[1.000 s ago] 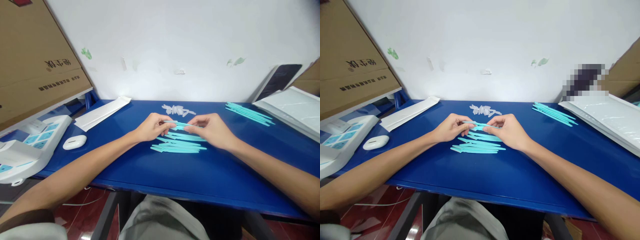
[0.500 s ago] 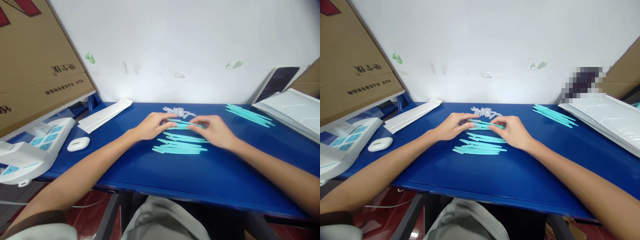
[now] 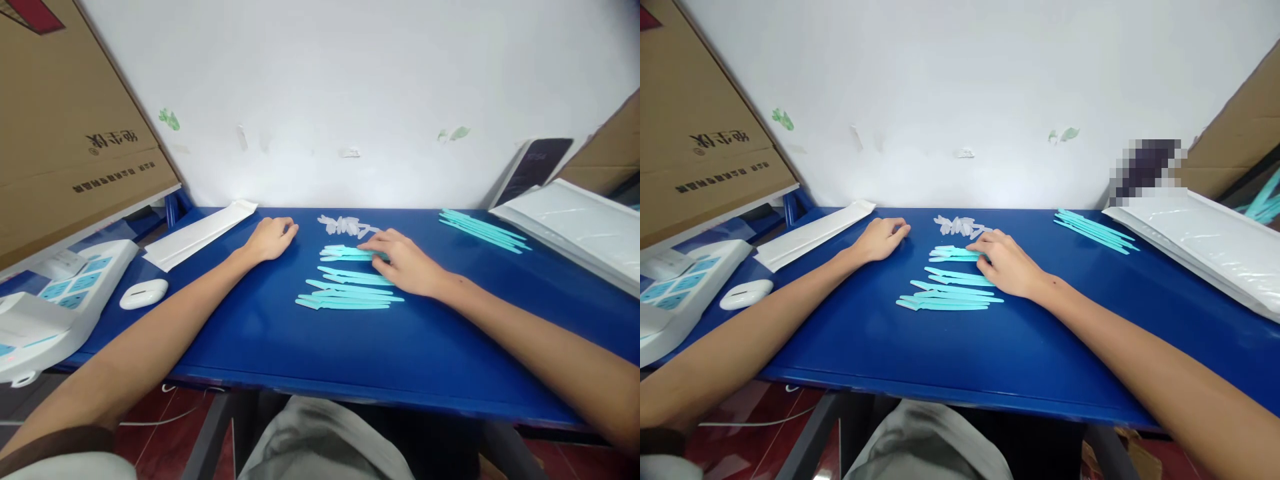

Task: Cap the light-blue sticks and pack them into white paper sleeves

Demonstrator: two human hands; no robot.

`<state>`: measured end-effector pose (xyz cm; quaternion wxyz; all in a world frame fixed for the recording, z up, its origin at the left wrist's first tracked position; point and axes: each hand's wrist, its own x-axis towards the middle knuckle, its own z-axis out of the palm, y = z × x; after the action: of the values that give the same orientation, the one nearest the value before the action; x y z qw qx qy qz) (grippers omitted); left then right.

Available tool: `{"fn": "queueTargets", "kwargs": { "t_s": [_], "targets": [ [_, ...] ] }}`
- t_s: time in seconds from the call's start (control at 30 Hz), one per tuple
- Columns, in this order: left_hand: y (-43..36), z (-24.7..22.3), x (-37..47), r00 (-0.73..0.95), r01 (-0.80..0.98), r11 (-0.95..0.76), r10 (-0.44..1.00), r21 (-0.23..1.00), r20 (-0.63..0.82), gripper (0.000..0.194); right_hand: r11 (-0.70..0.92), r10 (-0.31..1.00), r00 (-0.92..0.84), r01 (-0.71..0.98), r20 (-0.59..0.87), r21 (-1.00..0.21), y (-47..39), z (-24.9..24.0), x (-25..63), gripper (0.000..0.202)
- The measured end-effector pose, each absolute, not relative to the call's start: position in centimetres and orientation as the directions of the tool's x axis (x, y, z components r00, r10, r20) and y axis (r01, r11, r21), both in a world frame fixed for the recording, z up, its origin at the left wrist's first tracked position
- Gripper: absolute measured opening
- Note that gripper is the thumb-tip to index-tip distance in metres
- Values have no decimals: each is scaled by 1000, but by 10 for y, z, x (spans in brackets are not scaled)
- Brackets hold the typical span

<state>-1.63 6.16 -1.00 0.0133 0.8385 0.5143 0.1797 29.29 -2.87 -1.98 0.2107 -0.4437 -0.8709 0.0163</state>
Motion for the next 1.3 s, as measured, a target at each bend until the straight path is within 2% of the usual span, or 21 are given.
{"fn": "queueTargets", "kwargs": {
  "t_s": [0.1,0.23,0.33,0.47,0.77,0.9,1.17,1.3],
  "targets": [
    [58,-9,-12,385,869,-453,872,200,302,41,604,784,-515,761,347,-236,-30,-20,295,43],
    [53,-8,-11,475,828,-532,834,177,281,37,565,806,-463,788,370,-244,-39,-12,293,39],
    [49,-9,-9,591,749,-648,748,138,304,38,537,833,-463,808,302,-244,-49,-1,289,33],
    [46,-12,-7,693,650,-750,650,121,311,45,562,825,-521,796,218,-226,-58,12,286,35],
    [48,-17,-8,675,638,-738,673,219,302,45,612,773,-632,716,61,-335,-59,19,294,33],
    [50,-20,-7,659,654,-719,694,236,289,46,616,759,-648,684,62,-391,-56,18,294,33],
    [52,-19,-7,649,693,-685,728,223,222,53,567,798,-602,730,35,-382,-56,23,296,25],
    [61,-15,-5,659,706,-682,732,192,175,57,611,778,-615,695,127,-380,-58,23,294,22]
  ]
}}
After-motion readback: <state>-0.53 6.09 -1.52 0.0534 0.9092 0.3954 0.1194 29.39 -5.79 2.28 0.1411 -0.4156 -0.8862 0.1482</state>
